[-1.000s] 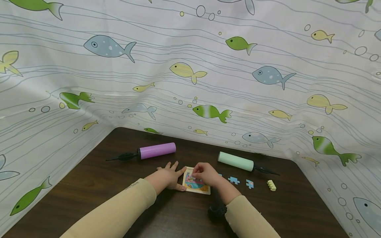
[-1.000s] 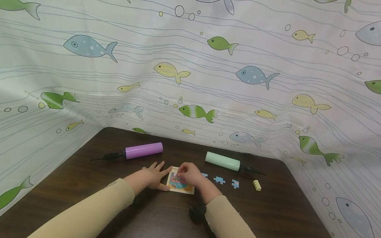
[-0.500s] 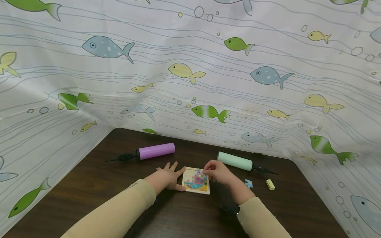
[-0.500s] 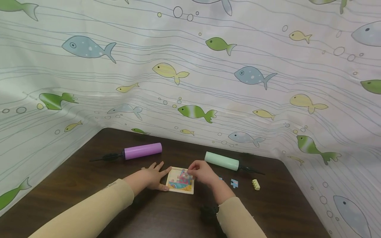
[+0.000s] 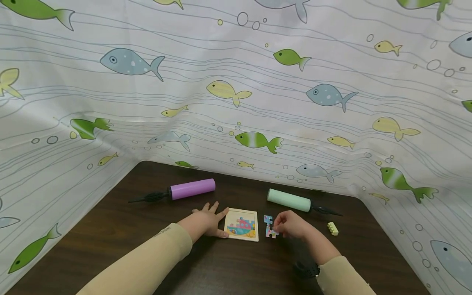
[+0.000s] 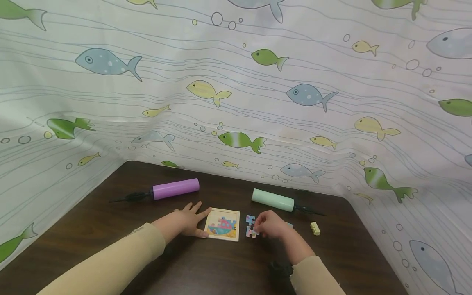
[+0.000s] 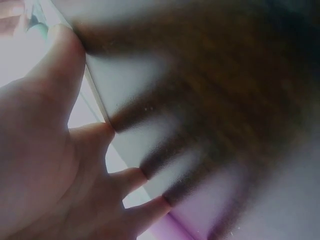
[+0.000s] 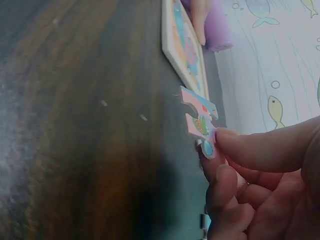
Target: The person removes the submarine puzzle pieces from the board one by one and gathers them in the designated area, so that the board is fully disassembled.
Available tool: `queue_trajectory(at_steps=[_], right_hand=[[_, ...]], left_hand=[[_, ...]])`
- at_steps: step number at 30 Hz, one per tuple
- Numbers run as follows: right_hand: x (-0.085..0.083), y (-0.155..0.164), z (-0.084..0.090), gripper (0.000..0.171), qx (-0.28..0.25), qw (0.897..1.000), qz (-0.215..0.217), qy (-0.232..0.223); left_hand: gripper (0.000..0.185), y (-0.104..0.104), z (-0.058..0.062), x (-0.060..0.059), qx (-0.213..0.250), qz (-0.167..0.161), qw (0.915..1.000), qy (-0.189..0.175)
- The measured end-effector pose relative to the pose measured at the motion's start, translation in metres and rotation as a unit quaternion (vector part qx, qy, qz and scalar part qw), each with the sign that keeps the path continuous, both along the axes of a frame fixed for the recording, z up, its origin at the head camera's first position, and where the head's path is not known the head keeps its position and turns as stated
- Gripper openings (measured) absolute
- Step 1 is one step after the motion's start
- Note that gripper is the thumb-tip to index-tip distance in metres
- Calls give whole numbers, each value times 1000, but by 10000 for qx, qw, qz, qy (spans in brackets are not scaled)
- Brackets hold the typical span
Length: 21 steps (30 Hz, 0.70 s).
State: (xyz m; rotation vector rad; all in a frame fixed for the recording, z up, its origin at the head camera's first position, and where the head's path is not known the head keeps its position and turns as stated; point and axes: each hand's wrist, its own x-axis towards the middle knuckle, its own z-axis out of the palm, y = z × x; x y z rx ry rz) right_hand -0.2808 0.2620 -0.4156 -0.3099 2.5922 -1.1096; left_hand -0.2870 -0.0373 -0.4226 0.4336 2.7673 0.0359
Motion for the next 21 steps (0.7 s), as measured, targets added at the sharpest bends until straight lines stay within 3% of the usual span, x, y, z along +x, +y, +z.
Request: queue_trajectory(at_steps=[4,11,21], right_hand=[[1,-1,-6,8,98,9999,86,41],[-4,-10,-7,10,-16,9993,-122,364],[-12,-50,-4,6,-226,9961,398,749]], left_hand=[[91,0,-1,-1,-26,7,10000,2],[91,1,-3,-1,-95,29,10000,1],[92,1,-5,-2,-12,-17,10000,52]])
